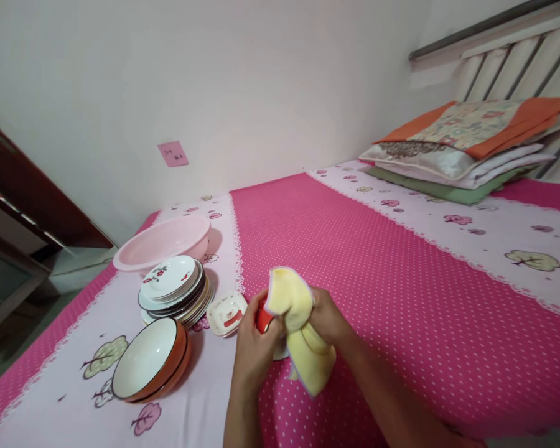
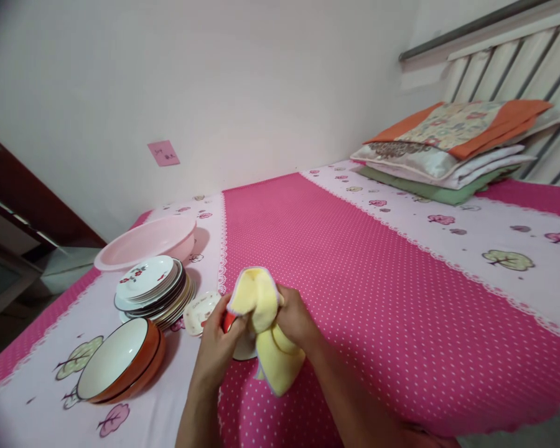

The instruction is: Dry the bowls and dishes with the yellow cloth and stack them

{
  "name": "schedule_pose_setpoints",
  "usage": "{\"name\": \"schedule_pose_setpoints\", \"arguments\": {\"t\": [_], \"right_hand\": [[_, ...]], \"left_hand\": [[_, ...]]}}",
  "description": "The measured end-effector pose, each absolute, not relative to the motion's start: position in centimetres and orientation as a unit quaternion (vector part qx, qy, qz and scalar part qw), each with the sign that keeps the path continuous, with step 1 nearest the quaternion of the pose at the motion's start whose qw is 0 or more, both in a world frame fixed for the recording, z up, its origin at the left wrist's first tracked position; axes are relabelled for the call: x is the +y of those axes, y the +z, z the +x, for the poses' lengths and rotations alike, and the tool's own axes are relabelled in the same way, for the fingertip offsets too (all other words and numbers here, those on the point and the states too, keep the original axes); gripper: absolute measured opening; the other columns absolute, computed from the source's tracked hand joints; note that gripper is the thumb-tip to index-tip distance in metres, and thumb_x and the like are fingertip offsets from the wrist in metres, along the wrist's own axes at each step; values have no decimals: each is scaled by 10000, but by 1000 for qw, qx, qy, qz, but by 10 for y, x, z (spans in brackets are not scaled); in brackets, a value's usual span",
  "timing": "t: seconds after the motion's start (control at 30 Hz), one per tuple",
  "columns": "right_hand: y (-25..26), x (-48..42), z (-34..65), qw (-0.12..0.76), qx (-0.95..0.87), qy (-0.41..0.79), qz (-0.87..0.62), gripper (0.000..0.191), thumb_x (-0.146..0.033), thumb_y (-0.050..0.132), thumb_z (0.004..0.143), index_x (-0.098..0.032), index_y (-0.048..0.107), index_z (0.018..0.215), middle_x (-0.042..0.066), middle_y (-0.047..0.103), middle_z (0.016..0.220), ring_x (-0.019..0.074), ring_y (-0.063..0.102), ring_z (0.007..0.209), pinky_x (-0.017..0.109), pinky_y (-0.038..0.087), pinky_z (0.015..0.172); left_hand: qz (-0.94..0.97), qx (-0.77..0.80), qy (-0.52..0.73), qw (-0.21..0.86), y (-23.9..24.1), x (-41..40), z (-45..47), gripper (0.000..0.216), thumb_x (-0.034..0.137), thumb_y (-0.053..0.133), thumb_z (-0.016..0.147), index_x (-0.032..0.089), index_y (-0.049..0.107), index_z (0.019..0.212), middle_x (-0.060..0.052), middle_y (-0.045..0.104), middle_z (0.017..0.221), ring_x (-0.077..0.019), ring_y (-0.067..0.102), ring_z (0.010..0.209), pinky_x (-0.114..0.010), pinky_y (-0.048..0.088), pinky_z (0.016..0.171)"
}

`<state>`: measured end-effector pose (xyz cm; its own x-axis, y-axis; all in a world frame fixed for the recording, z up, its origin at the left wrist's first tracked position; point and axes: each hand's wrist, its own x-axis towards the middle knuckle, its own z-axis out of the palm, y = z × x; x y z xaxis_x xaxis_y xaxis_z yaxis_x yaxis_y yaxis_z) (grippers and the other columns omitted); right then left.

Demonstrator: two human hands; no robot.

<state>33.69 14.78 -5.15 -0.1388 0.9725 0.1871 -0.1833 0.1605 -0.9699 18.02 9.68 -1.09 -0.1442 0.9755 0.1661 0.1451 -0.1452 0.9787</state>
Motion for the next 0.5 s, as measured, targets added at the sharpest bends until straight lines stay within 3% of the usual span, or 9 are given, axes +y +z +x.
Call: {"name": "schedule_pose_setpoints", "arguments": {"t": [0.13, 0.23, 0.37, 0.5], "right_hand": [[-48, 143, 334, 515, -583, 525, -345, 171, -186, 673, 760, -195, 786, 887, -2, 775, 886, 199, 676, 797, 298, 550, 745], [-50, 142, 325, 531, -543, 555, -339, 196, -191, 753, 723, -205, 788, 915, 1, 775, 901, 216, 683, 823, 334, 565, 805], [-50, 138, 309, 549, -442, 642, -301, 309, -278, 863, 685, -212, 785, 977, 38, 787, 957, 268, 707, 901, 399, 569, 872], [-44, 132, 292, 542, -325, 749, -201, 287, -369, 846, 750, -199, 750, 961, 68, 786, 980, 288, 724, 962, 434, 566, 909]], "left_hand": [[523, 534, 533, 397, -5, 96, 182, 441, 205, 740, 661, 181, 754, 1101, -80, 793, 1076, -301, 714, 1009, -401, 537, 923], [504, 541, 561, 372, -3, 96, 179, 458, 219, 768, 640, 182, 759, 1097, -76, 791, 1075, -295, 705, 1021, -392, 537, 925], [467, 539, 610, 344, -13, 98, 173, 441, 289, 771, 746, 221, 744, 1180, -68, 761, 1197, -275, 671, 1123, -391, 503, 1002], [439, 521, 660, 318, -21, 97, 178, 440, 343, 766, 829, 261, 719, 1259, -59, 720, 1306, -264, 640, 1214, -386, 472, 1063]]}}
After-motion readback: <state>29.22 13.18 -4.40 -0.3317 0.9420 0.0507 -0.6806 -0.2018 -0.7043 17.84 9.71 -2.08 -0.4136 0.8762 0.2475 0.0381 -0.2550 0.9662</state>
